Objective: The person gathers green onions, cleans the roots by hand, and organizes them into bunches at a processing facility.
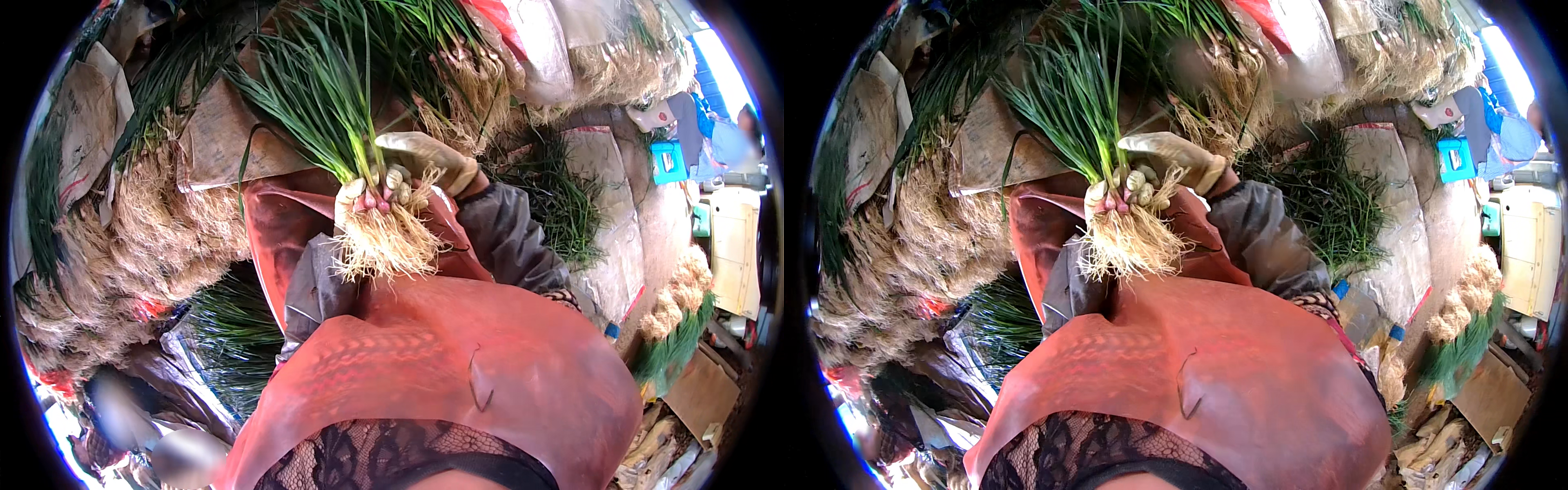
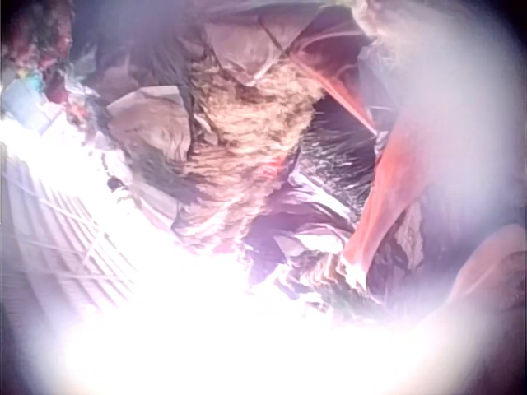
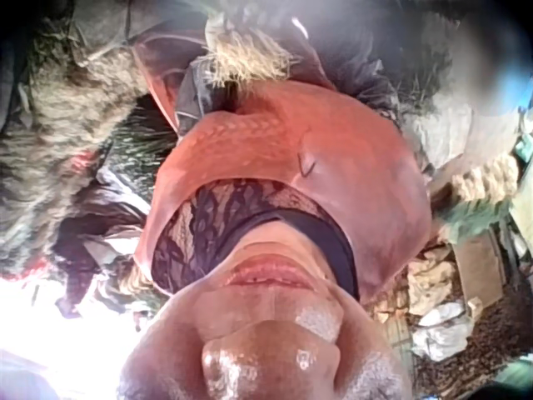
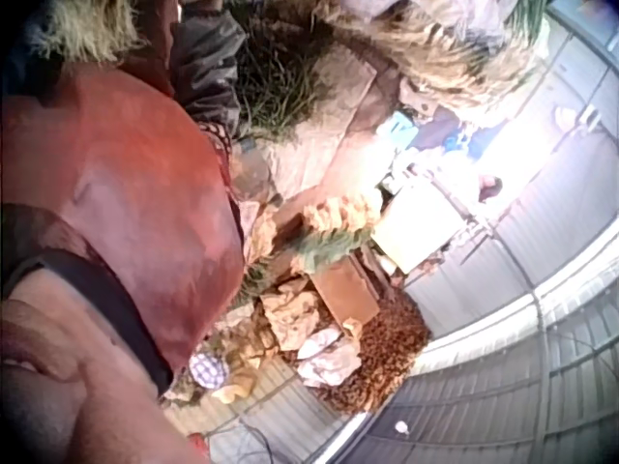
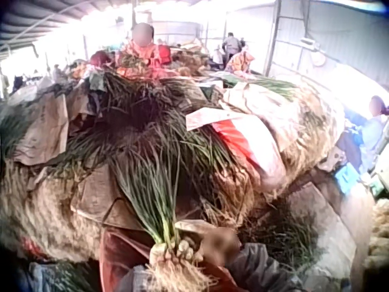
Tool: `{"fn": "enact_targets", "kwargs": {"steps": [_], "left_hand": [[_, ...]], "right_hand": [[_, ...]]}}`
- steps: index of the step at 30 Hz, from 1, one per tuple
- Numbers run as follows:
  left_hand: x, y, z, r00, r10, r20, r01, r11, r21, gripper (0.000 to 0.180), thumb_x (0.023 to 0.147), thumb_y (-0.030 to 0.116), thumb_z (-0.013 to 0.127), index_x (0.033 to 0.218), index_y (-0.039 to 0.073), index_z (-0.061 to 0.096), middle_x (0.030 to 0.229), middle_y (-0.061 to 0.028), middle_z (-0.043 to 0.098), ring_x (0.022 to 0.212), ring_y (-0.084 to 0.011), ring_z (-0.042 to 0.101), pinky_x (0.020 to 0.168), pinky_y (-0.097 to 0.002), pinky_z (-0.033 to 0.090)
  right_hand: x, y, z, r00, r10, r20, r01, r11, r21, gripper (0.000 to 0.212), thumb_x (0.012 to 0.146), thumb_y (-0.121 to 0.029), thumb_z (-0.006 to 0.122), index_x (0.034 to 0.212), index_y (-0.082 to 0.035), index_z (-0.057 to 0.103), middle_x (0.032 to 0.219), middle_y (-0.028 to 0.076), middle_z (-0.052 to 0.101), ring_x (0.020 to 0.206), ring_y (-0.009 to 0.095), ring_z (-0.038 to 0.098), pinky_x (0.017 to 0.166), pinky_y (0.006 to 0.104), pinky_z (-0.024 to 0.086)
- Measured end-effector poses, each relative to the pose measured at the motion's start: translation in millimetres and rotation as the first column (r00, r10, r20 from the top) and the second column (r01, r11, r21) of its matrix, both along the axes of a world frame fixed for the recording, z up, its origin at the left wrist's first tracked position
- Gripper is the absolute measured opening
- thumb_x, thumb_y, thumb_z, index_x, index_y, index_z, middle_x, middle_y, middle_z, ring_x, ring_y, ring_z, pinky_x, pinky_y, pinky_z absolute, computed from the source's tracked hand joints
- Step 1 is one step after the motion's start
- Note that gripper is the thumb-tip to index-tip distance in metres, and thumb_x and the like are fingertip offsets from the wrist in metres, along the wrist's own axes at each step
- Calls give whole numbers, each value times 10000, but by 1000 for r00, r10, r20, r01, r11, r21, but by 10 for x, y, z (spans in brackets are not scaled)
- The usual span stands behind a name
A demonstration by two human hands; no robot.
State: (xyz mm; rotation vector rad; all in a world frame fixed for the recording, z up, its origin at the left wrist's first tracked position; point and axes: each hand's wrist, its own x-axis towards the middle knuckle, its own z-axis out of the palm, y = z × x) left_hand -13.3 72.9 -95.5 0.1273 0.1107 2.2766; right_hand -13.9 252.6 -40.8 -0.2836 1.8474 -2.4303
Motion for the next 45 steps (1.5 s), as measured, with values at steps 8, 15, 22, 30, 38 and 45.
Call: {"fn": "enact_targets", "kwargs": {"steps": [8, 15, 22, 30, 38, 45], "left_hand": [[-57, -384, 622, 956, -258, 138, 293, 851, -436, 280, 842, 205, 633, 1023, -1, 574, 873, -193, 659, 865, -314, 665, 790, -446, 561], [17, -280, 424, 984, -160, 74, 176, 917, -358, 268, 861, 182, 598, 1020, -34, 598, 973, -175, 669, 907, -314, 655, 844, -441, 547], [-33, -331, 418, 962, -265, 63, 270, 895, -356, 276, 873, 189, 587, 1035, -34, 572, 873, -155, 669, 898, -310, 656, 813, -455, 558], [42, -266, 570, 963, -245, 112, 267, 919, -289, 343, 866, 193, 588, 1099, -57, 567, 935, -194, 659, 878, -304, 656, 794, -432, 563], [152, -213, 669, 991, 129, -45, -121, 981, 151, 361, 903, 298, 535, 1196, 88, 522, 1023, -147, 547, 984, -327, 523, 875, -506, 467], [67, -257, 400, 996, -81, 21, 82, 995, -57, 472, 895, 354, 549, 1169, -27, 498, 1131, -195, 562, 1058, -306, 555, 968, -474, 436]], "right_hand": [[70, -194, 269, 903, -380, -203, 377, 470, 798, 261, 791, -289, 692, 900, -53, 664, 761, 120, 667, 664, 280, 636, 602, 366, 491], [121, -19, 336, 872, 13, 490, -3, 1000, -21, 194, 918, -230, 588, 926, -46, 652, 709, -65, 497, 549, 28, 397, 516, 193, 352], [101, -182, 306, 835, 11, 549, 106, 978, -181, 169, 930, -223, 578, 918, -60, 621, 715, -47, 502, 542, 36, 399, 458, 190, 328], [166, -368, 158, 758, -457, -466, 604, 221, 766, 184, 877, -260, 586, 884, -78, 610, 776, 146, 638, 667, 355, 622, 600, 427, 485], [774, 617, -334, 772, -244, 586, -623, -109, 775, 388, 862, -453, 555, 856, -85, 680, 873, 152, 688, 869, 296, 674, 754, 412, 522], [-285, 539, 56, 849, -308, -429, 360, -257, 897, 366, 763, -424, 661, 860, -71, 662, 861, 135, 648, 869, 308, 619, 758, 437, 468]]}}
